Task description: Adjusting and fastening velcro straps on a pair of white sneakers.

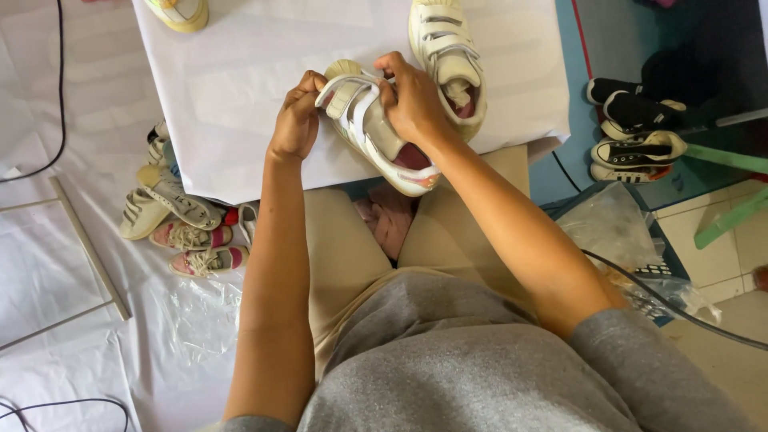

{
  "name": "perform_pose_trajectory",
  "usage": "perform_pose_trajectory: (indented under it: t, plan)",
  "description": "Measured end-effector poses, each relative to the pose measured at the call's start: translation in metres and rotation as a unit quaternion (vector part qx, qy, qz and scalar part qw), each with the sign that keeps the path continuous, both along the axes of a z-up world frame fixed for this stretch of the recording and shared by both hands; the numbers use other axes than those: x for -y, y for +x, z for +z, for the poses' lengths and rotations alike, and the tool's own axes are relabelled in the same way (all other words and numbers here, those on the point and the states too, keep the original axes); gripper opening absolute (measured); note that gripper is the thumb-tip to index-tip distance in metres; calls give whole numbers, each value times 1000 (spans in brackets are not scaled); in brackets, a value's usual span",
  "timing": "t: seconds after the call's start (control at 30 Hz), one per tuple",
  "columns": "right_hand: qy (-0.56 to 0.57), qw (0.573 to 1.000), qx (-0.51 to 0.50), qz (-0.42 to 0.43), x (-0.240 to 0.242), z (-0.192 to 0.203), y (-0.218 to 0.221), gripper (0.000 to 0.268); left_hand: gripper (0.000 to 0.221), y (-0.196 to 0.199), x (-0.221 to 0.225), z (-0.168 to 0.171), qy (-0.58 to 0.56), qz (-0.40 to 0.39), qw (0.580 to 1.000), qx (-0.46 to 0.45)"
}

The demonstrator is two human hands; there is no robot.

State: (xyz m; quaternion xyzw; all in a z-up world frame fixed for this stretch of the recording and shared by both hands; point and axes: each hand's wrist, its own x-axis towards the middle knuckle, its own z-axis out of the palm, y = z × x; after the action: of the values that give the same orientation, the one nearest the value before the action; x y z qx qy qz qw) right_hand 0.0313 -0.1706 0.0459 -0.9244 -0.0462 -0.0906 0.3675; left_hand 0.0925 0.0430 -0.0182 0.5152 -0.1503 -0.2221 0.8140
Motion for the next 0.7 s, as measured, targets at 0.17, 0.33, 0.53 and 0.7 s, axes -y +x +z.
perform_pose_trajectory:
  t: [0.17,0.33,0.53,0.7]
  plan:
    - [-6,1000,3,-7,2,-10,2,22,19,-3,3,24,142,18,990,-11]
    - [-19,1000,-4,-21,2,-10,5,31,37,5,11,17,338,28,931,138]
    - [-16,999,-33,-36,1,-10,4,24,18,-19,5,25,131,60,990,-13]
    - [-5,1000,17,19,-1,3,0,17,15,-28,-10,8,-35,38,998,32]
